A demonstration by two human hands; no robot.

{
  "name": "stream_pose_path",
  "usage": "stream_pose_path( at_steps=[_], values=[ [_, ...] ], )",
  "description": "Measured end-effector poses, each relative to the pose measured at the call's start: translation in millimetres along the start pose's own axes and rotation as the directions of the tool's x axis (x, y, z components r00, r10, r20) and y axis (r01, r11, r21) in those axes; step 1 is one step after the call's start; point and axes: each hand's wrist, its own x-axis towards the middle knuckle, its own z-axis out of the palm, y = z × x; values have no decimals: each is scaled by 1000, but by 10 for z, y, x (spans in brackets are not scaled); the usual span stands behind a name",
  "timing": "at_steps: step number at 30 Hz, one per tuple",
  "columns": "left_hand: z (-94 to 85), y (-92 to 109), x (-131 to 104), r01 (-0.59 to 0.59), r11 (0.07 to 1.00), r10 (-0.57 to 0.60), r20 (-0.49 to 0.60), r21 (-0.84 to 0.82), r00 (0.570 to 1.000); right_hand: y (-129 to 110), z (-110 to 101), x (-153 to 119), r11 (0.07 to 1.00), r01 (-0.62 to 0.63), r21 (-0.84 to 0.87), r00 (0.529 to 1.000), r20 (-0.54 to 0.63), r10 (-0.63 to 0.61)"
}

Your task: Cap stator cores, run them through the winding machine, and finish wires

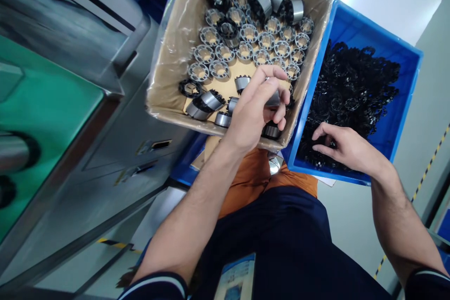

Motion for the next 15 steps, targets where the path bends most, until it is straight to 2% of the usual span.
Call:
stream_pose_path(
  at_steps=[5,9,11,13,15],
  values=[
    [19,30,-6,23,1000,-23,0,-15,1000,46,-150,-25,995,92,26,987,127,-94],
    [11,35,-9,44,999,-44,20,5,999,68,-193,-54,995,96,-6,987,129,-94],
    [11,25,-22,18,1000,-18,48,-6,999,73,-199,-77,995,95,-36,995,46,-94],
    [15,4,-48,-21,1000,20,75,5,997,59,-190,-99,996,93,-19,988,-126,-95],
    [20,-26,-85,-62,996,55,104,61,993,-10,-144,-102,993,98,62,932,-355,-70]
  ],
)
